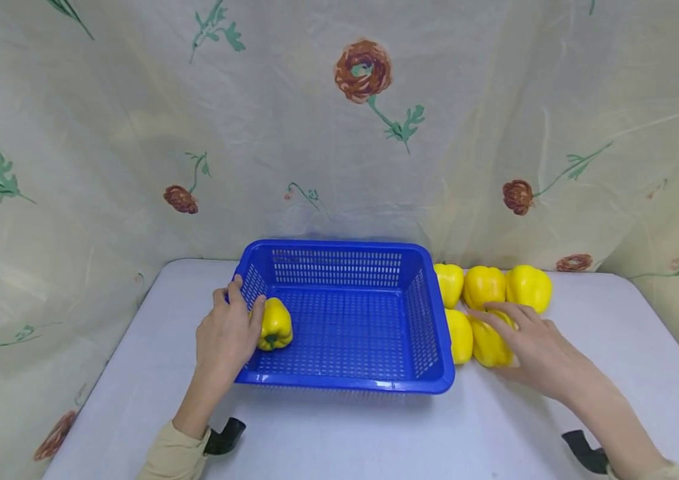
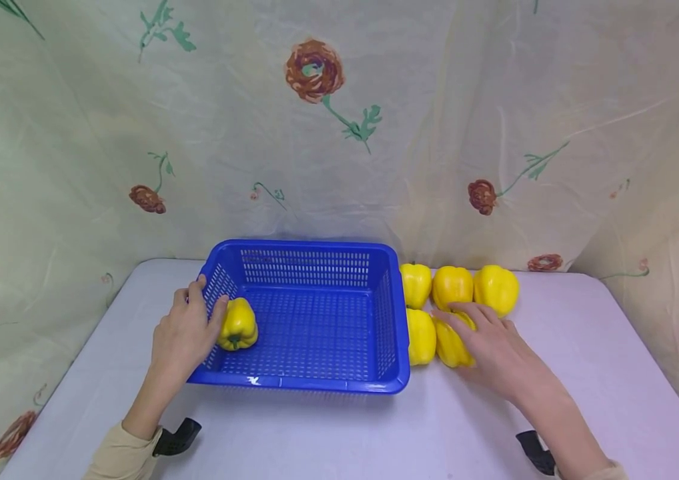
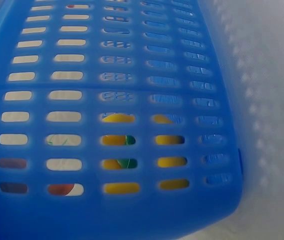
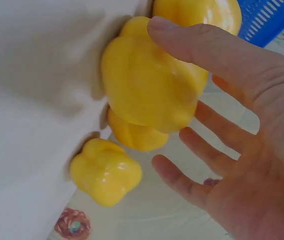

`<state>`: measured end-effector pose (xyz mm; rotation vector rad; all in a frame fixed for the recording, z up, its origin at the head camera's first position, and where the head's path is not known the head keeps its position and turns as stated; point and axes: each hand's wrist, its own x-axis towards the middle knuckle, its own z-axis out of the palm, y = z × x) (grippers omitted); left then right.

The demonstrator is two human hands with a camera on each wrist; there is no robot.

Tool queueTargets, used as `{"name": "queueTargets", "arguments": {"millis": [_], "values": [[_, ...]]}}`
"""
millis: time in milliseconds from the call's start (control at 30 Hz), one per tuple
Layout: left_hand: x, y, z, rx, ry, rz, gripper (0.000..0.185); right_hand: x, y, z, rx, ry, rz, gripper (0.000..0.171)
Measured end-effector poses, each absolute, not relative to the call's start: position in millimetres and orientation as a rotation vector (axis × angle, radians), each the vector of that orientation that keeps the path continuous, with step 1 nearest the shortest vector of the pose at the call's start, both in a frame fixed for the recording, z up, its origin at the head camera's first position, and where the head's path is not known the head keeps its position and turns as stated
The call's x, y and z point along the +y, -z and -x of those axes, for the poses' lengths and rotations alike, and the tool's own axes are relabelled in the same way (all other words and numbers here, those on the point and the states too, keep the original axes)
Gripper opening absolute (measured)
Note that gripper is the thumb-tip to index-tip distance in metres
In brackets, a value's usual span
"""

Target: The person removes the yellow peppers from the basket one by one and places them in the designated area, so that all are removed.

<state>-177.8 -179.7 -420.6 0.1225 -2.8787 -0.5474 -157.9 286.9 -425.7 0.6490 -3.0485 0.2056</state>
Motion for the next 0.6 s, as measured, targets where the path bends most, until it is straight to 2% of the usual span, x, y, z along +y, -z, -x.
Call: {"name": "queueTargets", "arguments": {"millis": [300, 600], "values": [[-180.1, 421.6, 176.6, -2.883, 0.552, -0.132, 0.068, 275.7, 400.1, 156.8, -3.017, -0.215, -0.695, 0.088], [-179.8, 422.0, 178.4, -2.880, 0.547, -0.127, 0.067, 238.8, 363.9, 158.5, -2.931, -0.178, -0.821, 0.078]]}}
